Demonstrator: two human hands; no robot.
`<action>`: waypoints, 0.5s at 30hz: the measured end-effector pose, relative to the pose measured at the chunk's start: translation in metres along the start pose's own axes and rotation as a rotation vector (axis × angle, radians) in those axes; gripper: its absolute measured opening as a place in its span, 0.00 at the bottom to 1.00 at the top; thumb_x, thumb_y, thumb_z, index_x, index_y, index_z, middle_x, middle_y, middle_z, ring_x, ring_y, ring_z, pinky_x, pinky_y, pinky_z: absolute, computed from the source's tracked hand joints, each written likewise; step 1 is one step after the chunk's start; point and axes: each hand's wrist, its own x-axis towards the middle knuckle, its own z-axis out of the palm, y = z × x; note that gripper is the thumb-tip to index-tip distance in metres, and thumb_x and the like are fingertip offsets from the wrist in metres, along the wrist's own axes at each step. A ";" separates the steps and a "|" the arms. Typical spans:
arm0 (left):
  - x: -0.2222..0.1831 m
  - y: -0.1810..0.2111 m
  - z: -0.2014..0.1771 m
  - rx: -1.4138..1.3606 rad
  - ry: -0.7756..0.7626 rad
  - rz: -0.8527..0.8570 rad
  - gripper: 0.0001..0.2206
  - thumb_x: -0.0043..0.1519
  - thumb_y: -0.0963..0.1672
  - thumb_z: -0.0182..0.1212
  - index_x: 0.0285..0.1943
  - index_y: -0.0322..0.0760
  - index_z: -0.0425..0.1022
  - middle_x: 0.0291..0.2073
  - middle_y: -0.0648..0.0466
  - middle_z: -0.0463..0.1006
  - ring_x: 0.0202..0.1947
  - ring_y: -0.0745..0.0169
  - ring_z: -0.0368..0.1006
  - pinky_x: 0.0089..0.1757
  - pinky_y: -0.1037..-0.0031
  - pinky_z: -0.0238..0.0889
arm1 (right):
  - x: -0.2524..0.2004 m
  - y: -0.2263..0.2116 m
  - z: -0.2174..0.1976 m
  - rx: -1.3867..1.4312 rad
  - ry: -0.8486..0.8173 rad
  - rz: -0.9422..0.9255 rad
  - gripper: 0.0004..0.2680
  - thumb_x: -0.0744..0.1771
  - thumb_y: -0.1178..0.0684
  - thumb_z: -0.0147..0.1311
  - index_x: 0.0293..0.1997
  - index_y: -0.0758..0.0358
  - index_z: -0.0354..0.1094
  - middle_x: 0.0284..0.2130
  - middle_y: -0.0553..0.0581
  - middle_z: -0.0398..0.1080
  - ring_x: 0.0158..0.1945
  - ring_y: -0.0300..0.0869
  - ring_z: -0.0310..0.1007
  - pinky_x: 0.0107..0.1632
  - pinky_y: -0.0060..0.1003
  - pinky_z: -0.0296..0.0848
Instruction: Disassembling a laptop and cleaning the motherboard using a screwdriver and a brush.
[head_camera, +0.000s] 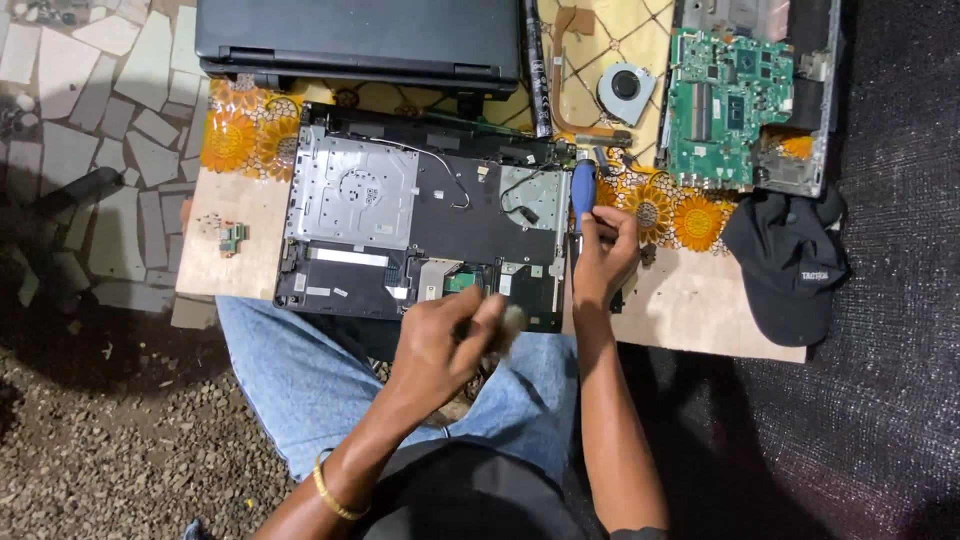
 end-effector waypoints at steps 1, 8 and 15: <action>-0.002 0.005 -0.003 -0.118 0.073 -0.032 0.19 0.75 0.50 0.58 0.29 0.44 0.70 0.13 0.46 0.67 0.16 0.42 0.70 0.24 0.64 0.61 | 0.000 0.001 0.000 0.002 0.001 -0.006 0.08 0.65 0.51 0.71 0.47 0.56 0.82 0.44 0.56 0.82 0.42 0.43 0.84 0.46 0.37 0.79; -0.005 0.001 -0.012 -0.242 0.054 -0.061 0.19 0.75 0.47 0.58 0.28 0.41 0.72 0.10 0.44 0.69 0.11 0.48 0.68 0.21 0.68 0.59 | -0.007 -0.015 -0.002 0.028 0.001 -0.004 0.07 0.66 0.55 0.70 0.47 0.60 0.81 0.43 0.59 0.81 0.41 0.43 0.81 0.47 0.39 0.79; -0.007 0.007 -0.010 -0.089 0.050 -0.012 0.11 0.75 0.46 0.60 0.40 0.36 0.76 0.14 0.40 0.71 0.12 0.41 0.68 0.22 0.61 0.59 | -0.005 -0.013 -0.003 0.009 -0.018 -0.024 0.07 0.66 0.55 0.70 0.47 0.59 0.81 0.42 0.57 0.81 0.41 0.43 0.82 0.46 0.40 0.79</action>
